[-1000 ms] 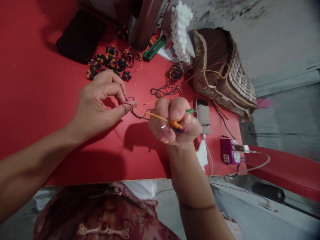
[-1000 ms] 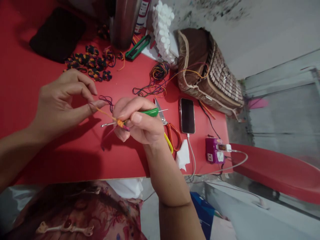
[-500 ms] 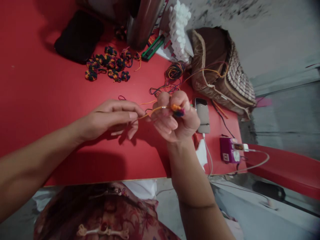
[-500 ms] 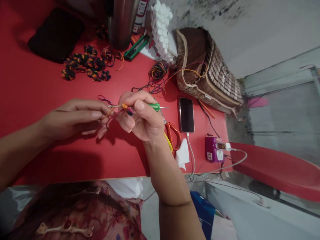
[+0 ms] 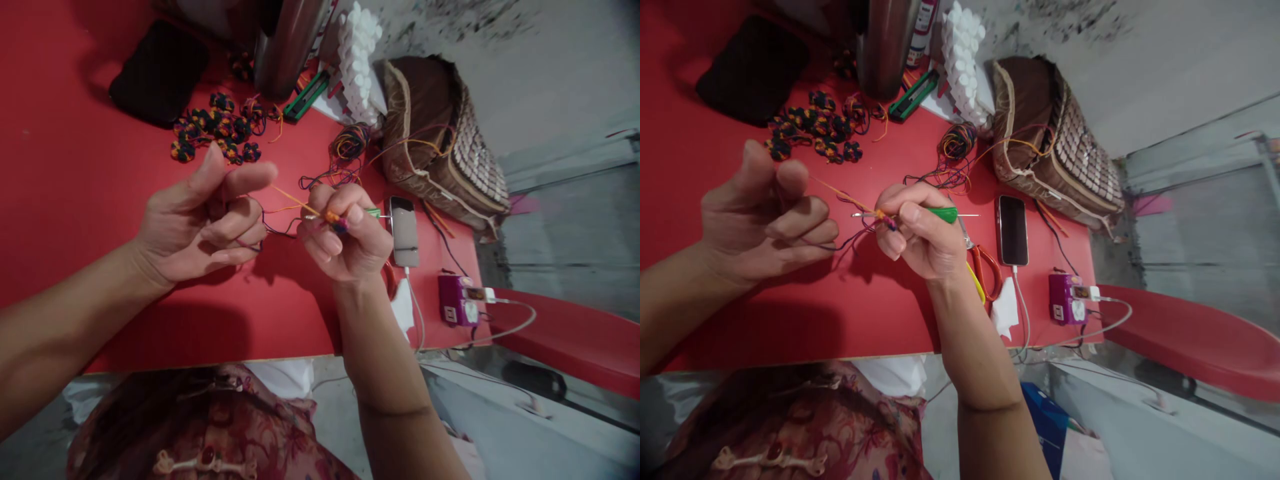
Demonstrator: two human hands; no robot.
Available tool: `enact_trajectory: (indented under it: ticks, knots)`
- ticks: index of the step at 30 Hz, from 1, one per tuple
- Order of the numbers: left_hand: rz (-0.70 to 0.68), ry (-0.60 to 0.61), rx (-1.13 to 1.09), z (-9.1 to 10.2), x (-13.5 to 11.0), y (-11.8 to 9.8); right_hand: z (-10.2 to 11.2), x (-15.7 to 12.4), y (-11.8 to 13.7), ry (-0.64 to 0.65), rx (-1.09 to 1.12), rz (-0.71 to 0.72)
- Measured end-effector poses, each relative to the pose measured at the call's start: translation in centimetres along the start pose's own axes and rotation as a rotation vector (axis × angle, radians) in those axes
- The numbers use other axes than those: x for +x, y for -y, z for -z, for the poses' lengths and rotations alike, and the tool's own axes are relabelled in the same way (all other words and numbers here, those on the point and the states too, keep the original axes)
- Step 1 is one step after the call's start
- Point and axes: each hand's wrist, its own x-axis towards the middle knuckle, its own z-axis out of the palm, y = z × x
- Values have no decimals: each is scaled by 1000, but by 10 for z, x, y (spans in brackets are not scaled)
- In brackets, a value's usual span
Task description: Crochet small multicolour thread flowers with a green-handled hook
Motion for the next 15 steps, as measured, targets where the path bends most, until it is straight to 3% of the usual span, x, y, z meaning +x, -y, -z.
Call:
enact_trajectory:
  ticks: [5,8,11,13,15]
  knots:
    - [17,-134,112,2,-1,10,5,-3,-8,198,-31,-52]
    - [-27,-259,553,0,-2,19,2,-6,-6,242,-14,-65]
    - [-73,-208,897,-4,-3,20,-4,-7,-2,182,-12,-40]
    - [-14,-161,815,-6,-3,16,-9,-5,2,88,-46,-8]
    - [58,-155,579,-7,-3,11,-13,-2,5,-29,-80,8]
